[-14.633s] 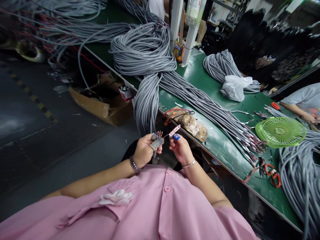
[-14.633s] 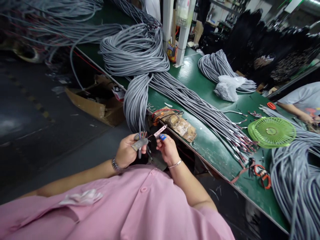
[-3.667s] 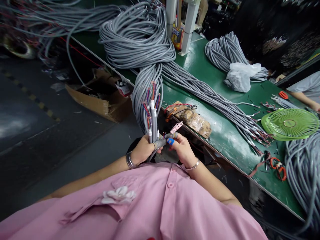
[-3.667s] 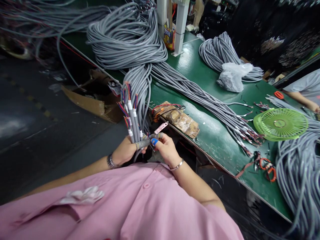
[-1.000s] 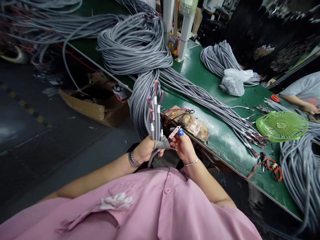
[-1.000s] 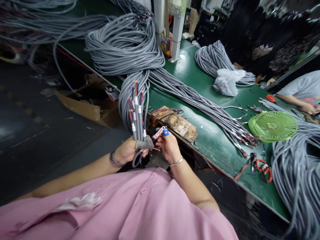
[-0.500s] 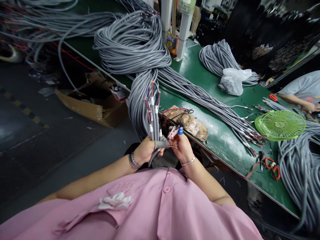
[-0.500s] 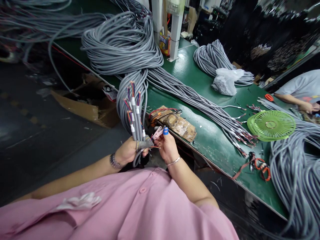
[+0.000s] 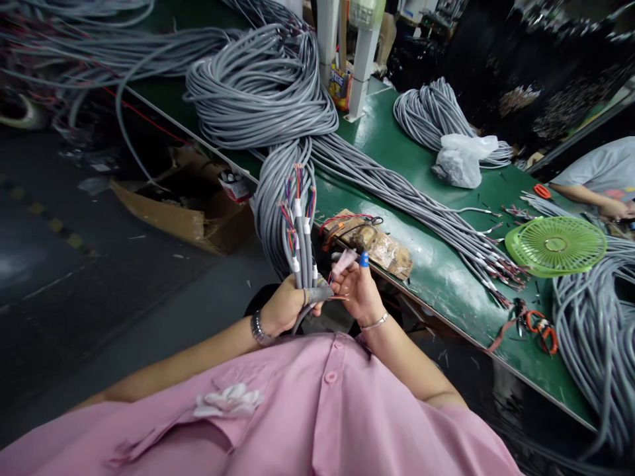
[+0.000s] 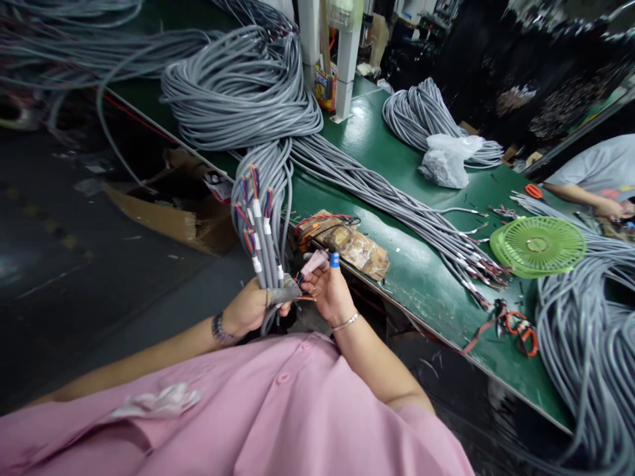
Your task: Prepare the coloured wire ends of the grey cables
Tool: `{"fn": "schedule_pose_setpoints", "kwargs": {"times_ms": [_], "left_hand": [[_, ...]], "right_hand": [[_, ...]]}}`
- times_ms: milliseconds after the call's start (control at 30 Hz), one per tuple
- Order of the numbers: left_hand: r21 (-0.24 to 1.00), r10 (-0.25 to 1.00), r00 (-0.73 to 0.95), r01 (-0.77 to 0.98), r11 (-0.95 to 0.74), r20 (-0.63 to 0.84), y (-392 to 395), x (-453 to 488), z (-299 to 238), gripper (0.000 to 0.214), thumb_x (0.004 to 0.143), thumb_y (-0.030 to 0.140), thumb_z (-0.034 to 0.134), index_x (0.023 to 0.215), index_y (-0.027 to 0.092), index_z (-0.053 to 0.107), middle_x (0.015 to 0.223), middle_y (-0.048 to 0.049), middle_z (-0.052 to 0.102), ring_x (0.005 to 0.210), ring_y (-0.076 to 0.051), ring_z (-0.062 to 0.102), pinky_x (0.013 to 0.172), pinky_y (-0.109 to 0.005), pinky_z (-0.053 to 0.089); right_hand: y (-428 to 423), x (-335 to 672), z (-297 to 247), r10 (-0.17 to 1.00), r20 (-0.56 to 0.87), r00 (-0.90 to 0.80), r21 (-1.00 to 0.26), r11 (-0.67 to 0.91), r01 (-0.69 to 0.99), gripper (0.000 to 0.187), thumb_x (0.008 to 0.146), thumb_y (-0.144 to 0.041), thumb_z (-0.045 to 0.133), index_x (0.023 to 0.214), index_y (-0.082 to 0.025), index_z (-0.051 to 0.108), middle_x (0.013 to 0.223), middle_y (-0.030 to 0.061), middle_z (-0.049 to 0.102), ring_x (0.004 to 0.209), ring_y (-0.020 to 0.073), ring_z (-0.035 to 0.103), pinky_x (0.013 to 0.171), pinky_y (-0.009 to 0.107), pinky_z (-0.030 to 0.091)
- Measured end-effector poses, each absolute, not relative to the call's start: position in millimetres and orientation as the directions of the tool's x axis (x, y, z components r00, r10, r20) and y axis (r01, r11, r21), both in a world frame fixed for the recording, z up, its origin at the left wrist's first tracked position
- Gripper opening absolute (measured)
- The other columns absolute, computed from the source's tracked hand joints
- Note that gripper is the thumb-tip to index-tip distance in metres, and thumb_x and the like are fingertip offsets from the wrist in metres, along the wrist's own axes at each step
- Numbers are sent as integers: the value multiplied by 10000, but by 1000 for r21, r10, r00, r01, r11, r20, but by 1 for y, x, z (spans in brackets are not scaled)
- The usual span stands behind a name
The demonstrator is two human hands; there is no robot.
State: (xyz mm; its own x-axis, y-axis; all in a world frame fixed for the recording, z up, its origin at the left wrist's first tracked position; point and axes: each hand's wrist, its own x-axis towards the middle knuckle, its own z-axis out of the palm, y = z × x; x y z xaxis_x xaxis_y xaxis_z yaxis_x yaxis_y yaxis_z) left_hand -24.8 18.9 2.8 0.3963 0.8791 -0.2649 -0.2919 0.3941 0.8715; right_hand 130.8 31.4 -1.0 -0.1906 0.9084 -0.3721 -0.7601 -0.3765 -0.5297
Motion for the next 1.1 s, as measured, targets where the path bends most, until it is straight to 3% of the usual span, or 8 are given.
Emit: {"fn": "schedule_pose_setpoints", "kwargs": {"times_ms": [200,433,567,800,1100], "left_hand": [[875,915,321,-332,352,-245,11,-22,3,184,691,236,757,643,144,604,487,22,578,416,-103,522,430,-224,432],[876,925,293,-344,339,-243,17,-16,7,212,698,235,742,582,142,591,461,15,569,394,-99,511,417,-219,405],[893,931,285,-320,316,-228,20,-15,9,180,701,242,729,599,134,626,459,5,578,392,-103,511,409,-221,392],[922,937,268,-254,293,-224,21,-12,7,258,692,251,736,517,141,582,439,5,561,391,-94,491,419,-215,404],[924,940,245,-241,298,-239,10,-28,-4,188,707,272,740,636,154,611,493,16,587,431,-108,528,452,-229,426]], "right_hand": [[30,132,1,939,-325,-111,-629,-302,-717,307,795,-452,691,903,-165,674,762,4,644,618,95,567,545,190,497],[32,132,-7,968,-252,-14,-750,-205,-629,441,786,-594,630,812,-156,676,714,22,633,587,104,541,537,215,483],[39,132,-7,941,-320,-110,-673,-308,-672,434,776,-585,650,818,-155,683,696,25,645,567,104,535,503,212,452],[44,126,-8,939,-343,-27,-610,-245,-754,361,781,-504,694,859,-152,681,720,8,652,594,88,562,551,193,468],[34,133,-3,922,-341,-183,-576,-359,-734,558,831,-695,464,871,-172,653,760,33,661,607,119,567,543,227,491]]}}
